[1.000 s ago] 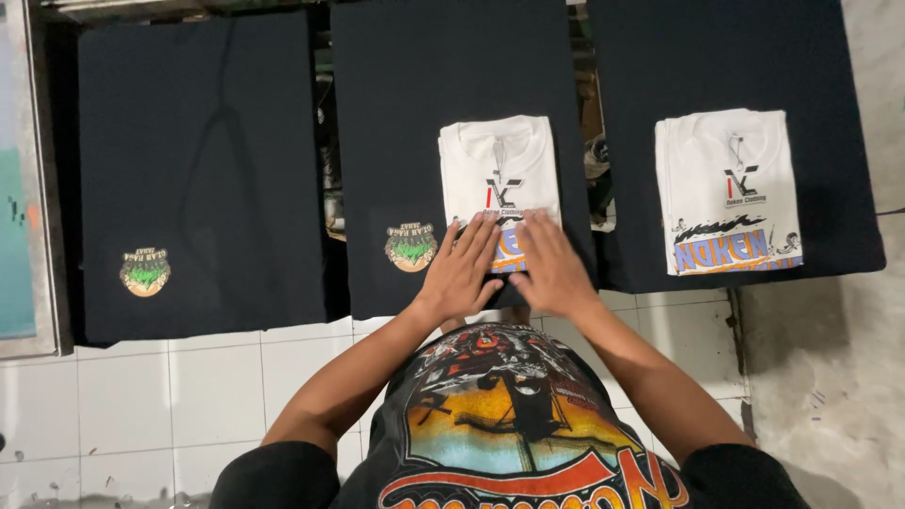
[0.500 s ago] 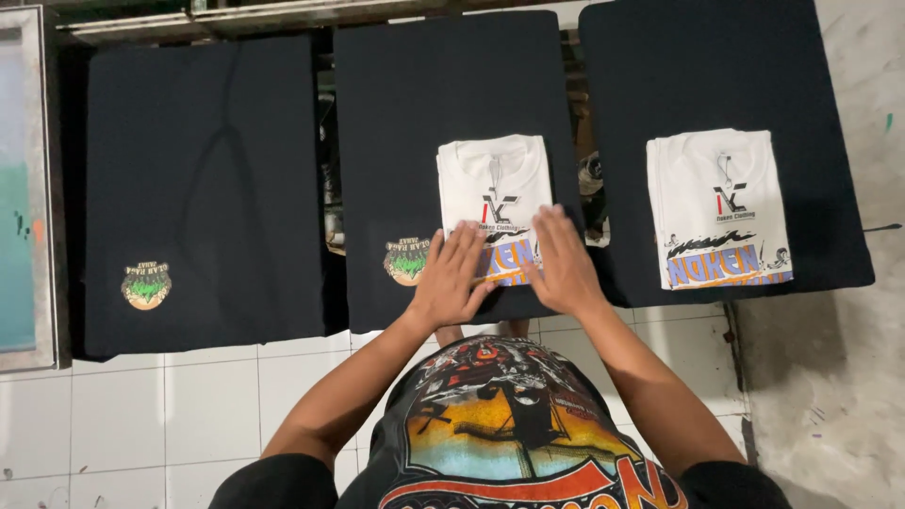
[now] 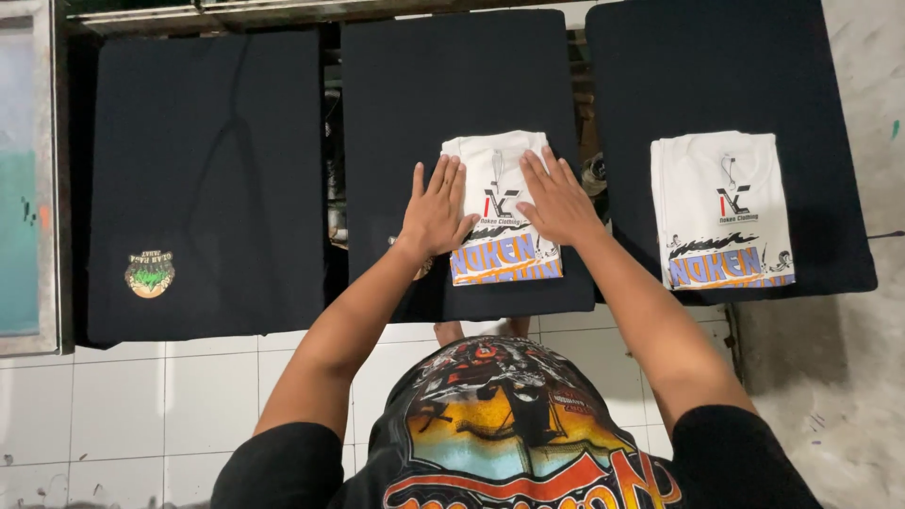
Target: Folding printed t-shirts on a screen printing platen and stacking them.
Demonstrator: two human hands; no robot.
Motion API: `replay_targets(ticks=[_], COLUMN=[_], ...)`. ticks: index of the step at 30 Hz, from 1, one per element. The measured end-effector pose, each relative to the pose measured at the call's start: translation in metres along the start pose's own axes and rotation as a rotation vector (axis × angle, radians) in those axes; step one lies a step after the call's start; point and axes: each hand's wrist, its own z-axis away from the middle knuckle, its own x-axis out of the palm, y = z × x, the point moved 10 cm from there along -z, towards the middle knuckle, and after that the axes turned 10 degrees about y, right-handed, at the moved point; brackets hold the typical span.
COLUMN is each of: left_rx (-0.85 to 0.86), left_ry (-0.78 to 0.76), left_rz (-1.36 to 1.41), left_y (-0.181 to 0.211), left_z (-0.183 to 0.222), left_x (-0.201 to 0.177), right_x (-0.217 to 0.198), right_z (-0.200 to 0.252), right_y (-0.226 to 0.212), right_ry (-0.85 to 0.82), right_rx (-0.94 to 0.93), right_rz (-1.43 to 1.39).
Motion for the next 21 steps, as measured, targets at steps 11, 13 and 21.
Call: replay_targets(ticks=[11, 13, 21], left_rx=[-0.106, -0.098, -0.179], left_ry=[0.02, 0.08, 0.216], left_rz=[0.102, 0.15, 0.218], left_y=[0.021, 0.033, 0.051], left_z=[0.011, 0.02, 0.043], left_x=[-0.013, -0.007, -0.001], right_x=[-0.026, -0.033, -0.01], right_z=[-0.004, 0.005, 0.02], right_y=[-0.014, -0.025, -0.062], right_ry=[0.109, 0.193, 0.263], right_rx=[0.093, 0.097, 0.027], right_rz=[-0.013, -0.094, -0.181])
